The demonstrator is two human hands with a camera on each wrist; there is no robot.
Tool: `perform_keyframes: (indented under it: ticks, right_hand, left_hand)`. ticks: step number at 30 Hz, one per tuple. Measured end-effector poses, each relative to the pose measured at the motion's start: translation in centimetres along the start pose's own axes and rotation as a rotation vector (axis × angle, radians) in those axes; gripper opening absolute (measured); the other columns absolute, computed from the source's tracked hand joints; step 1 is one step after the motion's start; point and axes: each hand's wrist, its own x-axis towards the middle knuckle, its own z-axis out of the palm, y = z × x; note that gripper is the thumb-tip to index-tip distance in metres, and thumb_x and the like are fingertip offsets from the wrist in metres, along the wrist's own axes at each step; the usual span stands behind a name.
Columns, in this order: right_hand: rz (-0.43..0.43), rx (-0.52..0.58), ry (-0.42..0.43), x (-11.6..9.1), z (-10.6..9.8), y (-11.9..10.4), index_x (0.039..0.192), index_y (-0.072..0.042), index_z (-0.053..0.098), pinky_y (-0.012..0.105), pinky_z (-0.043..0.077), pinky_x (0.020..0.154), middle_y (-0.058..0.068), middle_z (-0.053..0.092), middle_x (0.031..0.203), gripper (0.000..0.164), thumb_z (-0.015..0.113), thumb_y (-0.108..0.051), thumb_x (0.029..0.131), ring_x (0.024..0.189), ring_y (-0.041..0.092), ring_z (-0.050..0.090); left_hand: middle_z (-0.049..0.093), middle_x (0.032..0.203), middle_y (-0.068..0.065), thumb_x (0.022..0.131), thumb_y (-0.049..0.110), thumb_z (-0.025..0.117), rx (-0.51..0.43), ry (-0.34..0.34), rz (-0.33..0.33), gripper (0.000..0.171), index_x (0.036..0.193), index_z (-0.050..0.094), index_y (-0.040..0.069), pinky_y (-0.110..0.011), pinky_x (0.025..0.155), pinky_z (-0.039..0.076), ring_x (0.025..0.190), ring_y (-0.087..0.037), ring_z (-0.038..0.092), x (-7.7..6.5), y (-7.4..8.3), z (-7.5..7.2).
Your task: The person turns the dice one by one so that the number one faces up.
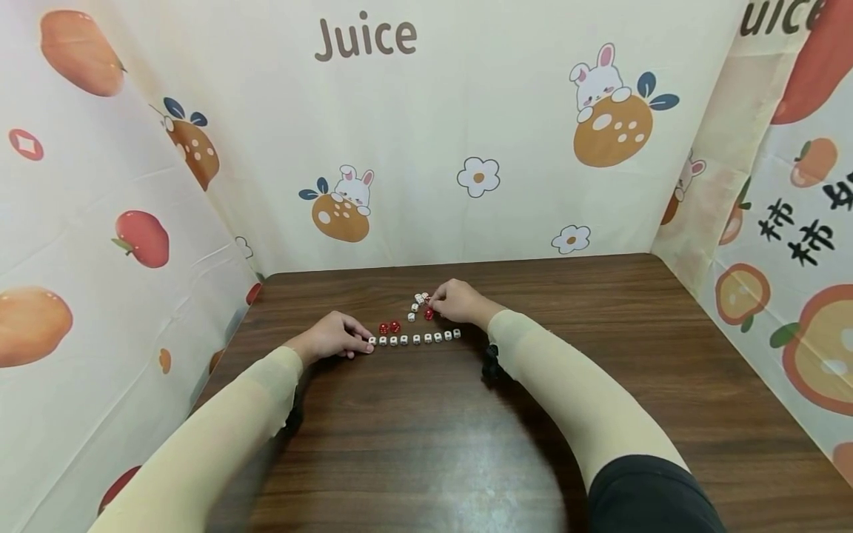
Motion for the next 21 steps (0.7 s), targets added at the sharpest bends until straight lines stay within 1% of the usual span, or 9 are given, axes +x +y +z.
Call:
perform_keyframes:
  ticks: [3,6,9,13,16,21]
  right_hand:
    - [-0.043,0.009,-0.057,0.0,-0.3,0.3,0.118,-0.018,0.081,0.027,0.047,0.063,0.001,0.074,0.086,0.027,0.062,-0.013,0.098,0.063,0.011,0.054]
    - [-0.087,-0.014,-0.104,-0.1,-0.5,0.4,0.121,-0.018,0.08,0.028,0.048,0.064,-0.001,0.073,0.085,0.029,0.069,-0.014,0.095,0.063,0.01,0.053]
    - [-0.105,-0.035,-0.126,-0.2,-0.6,0.3,0.117,-0.018,0.081,0.028,0.049,0.067,-0.002,0.073,0.081,0.023,0.075,-0.02,0.095,0.066,0.009,0.057]
    - [-0.108,-0.05,-0.115,-0.2,-0.5,0.1,0.106,-0.018,0.082,0.027,0.05,0.067,-0.005,0.072,0.078,0.015,0.08,-0.026,0.094,0.067,0.009,0.059]
    - [-0.119,-0.052,-0.101,-0.3,-0.4,0.0,0.101,-0.018,0.082,0.027,0.049,0.066,-0.005,0.071,0.075,0.013,0.082,-0.028,0.093,0.065,0.008,0.057]
    - [-0.165,-0.041,-0.109,-0.6,-0.3,-0.7,0.101,-0.02,0.084,0.027,0.049,0.066,-0.005,0.072,0.075,0.012,0.082,-0.029,0.094,0.065,0.008,0.057]
  left_hand:
    - [0.078,0.09,-0.002,0.083,0.023,0.094,0.001,-0.001,0.003,0.024,0.102,0.084,0.012,-0.026,0.059,0.057,0.061,-0.009,0.062,0.0,0.0,0.0]
    - [0.078,0.091,-0.002,0.083,0.023,0.094,0.002,0.003,0.002,0.024,0.102,0.084,0.012,-0.026,0.059,0.057,0.061,-0.009,0.062,-0.1,0.1,0.0]
    - [0.078,0.091,-0.002,0.083,0.023,0.094,0.002,0.005,0.0,0.024,0.103,0.084,0.012,-0.026,0.06,0.057,0.061,-0.009,0.062,-0.1,0.1,0.0]
    - [0.078,0.092,-0.002,0.083,0.023,0.093,0.005,0.003,0.001,0.024,0.103,0.084,0.012,-0.026,0.06,0.057,0.062,-0.009,0.062,-0.2,0.2,0.0]
    - [0.078,0.092,-0.002,0.083,0.023,0.093,0.004,0.005,0.001,0.025,0.103,0.084,0.012,-0.026,0.06,0.057,0.061,-0.009,0.062,-0.2,0.2,0.1]
    - [0.078,0.093,-0.003,0.083,0.024,0.093,0.01,0.008,0.0,0.025,0.103,0.084,0.012,-0.027,0.06,0.058,0.062,-0.009,0.063,-0.2,0.1,0.0]
